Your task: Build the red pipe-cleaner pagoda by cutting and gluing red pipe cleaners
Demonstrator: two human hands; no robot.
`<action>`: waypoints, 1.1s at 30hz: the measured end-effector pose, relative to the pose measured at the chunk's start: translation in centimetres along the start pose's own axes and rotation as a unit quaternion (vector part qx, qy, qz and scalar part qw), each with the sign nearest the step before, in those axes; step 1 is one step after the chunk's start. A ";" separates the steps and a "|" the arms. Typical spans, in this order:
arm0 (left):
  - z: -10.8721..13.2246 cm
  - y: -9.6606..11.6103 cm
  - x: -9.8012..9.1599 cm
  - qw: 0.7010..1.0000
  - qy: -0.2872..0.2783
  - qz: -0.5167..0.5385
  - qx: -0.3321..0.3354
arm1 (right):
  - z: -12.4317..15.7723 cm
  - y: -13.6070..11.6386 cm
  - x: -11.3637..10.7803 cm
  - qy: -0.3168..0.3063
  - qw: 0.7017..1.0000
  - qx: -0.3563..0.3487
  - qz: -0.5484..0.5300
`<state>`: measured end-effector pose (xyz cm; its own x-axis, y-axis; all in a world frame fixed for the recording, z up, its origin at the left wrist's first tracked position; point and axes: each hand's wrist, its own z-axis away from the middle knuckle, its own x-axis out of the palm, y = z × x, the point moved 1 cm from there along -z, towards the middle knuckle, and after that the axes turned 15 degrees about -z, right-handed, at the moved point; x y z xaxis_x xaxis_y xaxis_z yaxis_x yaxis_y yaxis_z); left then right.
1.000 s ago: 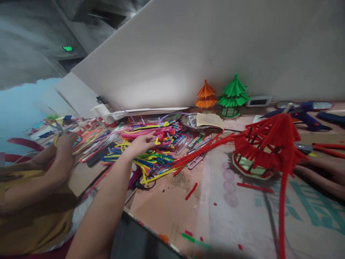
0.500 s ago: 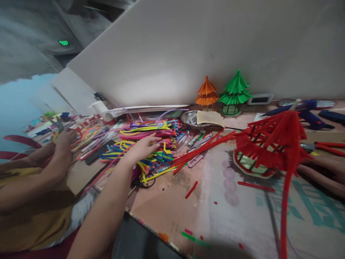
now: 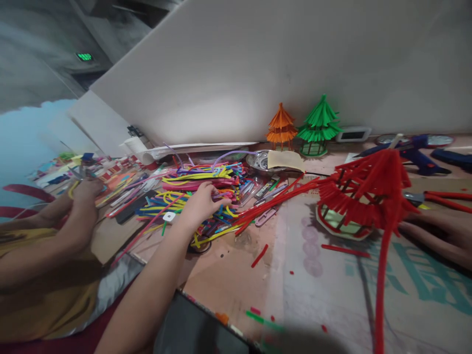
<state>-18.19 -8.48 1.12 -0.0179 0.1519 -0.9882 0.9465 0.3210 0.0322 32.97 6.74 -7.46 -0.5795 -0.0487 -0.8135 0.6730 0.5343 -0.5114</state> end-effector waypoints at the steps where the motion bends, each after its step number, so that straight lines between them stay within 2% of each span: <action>1: 0.1 0.1 0.2 1.000 -0.006 -0.018 0.011 | 0.1 0.1 0.0 -0.026 1.000 -0.009 -0.001; 3: 0.4 0.2 0.4 0.998 -0.023 -0.047 0.042 | 0.2 0.5 0.1 -0.053 0.998 -0.017 0.003; 6: 0.6 -0.2 0.5 0.995 -0.037 -0.053 0.073 | 0.2 0.8 0.1 -0.049 0.999 -0.008 0.013; 12: 0.8 -0.7 -0.6 0.997 -0.046 -0.026 0.060 | -0.2 0.8 -0.1 -0.055 0.998 -0.021 0.021; 17: 0.7 -0.3 -3.5 1.000 -0.007 -0.003 -0.007 | -0.3 -0.1 -0.2 -0.049 0.998 -0.030 0.020; 22: 1.4 0.8 -7.8 0.997 0.076 -0.005 -0.025 | -0.5 -1.1 -0.3 -0.035 0.998 -0.040 0.018; 24: 2.1 1.0 -8.7 0.995 0.096 0.007 -0.029 | -0.5 -1.3 -0.4 -0.044 0.998 -0.034 0.016; 27: 3.2 0.5 -8.2 0.998 0.052 -0.007 0.034 | -0.5 -1.8 -0.7 -0.064 0.998 -0.019 0.014; 29: 4.1 -0.4 -6.8 0.992 -0.015 -0.047 0.116 | -0.5 -2.3 -0.9 -0.076 0.997 -0.016 0.013; 31: 4.8 -1.4 -5.2 0.979 -0.067 -0.094 0.170 | -0.5 -2.6 -1.1 -0.082 0.996 -0.019 0.011; 33: 5.1 -2.4 -3.9 0.974 -0.067 -0.129 0.176 | -0.5 -2.5 -1.0 -0.081 0.996 -0.019 0.013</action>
<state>-18.73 -14.63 4.15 -0.2503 -0.0222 -0.9679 0.9682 -0.0118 -0.2501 31.68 5.88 -5.21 -0.4782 -0.1690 -0.8619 0.6669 0.5687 -0.4815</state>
